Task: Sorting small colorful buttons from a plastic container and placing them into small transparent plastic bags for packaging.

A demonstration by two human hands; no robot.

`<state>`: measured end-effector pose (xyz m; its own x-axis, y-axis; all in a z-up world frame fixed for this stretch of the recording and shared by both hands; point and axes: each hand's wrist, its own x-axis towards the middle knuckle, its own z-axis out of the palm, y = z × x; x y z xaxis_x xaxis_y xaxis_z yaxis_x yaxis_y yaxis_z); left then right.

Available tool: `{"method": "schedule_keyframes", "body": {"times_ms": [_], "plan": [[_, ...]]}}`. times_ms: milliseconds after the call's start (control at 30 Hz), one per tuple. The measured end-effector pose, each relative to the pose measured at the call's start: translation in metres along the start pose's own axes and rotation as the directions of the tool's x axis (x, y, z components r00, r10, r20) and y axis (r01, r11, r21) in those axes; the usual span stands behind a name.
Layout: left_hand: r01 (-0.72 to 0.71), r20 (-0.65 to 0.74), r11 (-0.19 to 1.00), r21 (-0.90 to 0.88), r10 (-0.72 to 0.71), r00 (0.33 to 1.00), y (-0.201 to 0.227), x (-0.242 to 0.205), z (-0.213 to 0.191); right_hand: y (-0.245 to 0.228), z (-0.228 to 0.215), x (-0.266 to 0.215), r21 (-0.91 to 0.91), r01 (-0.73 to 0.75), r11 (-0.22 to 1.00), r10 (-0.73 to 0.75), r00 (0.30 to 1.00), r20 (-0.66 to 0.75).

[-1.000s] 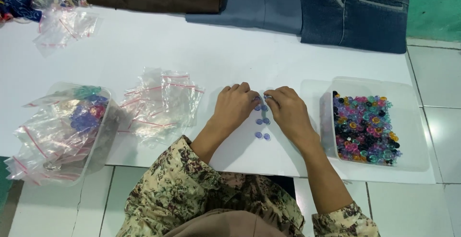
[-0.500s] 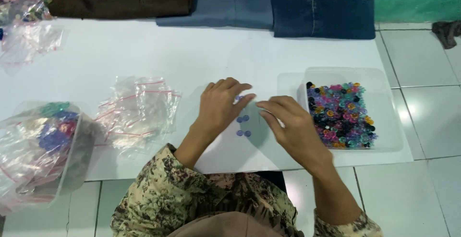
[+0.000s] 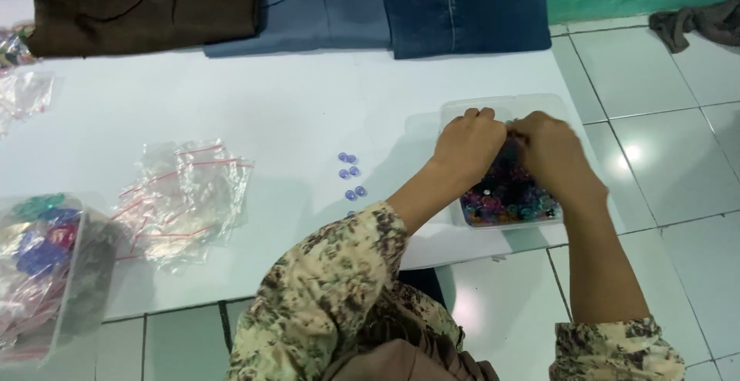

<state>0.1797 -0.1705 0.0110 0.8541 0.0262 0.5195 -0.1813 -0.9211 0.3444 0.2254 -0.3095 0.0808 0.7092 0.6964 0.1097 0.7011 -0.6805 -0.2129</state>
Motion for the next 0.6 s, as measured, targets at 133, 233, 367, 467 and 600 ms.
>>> {"method": "schedule_keyframes", "body": {"times_ms": [133,233,367,467,600], "plan": [[0.026,0.05,0.997,0.073,-0.03,0.998,-0.005,0.019,0.031,0.025,0.028,0.002,-0.106,-0.066,0.992,0.075,0.993,0.088],[0.038,0.057,0.992,0.117,-0.045,0.997,-0.007,0.024,0.044,0.025,0.036,0.0,-0.106,-0.119,0.987,0.131,0.985,0.11],[-0.001,0.056,0.977,0.213,-0.012,0.998,-0.006,0.025,0.041,0.024,0.039,0.0,-0.207,-0.06,0.977,0.089,0.987,0.131],[-0.03,0.072,0.95,0.31,0.008,0.997,-0.005,0.024,0.032,0.021,0.039,-0.002,-0.24,-0.015,0.971,0.05,0.989,0.141],[-0.069,0.104,0.93,0.361,0.034,0.994,-0.007,0.027,0.027,0.014,0.034,-0.004,-0.244,-0.007,0.97,0.044,0.988,0.145]]}}
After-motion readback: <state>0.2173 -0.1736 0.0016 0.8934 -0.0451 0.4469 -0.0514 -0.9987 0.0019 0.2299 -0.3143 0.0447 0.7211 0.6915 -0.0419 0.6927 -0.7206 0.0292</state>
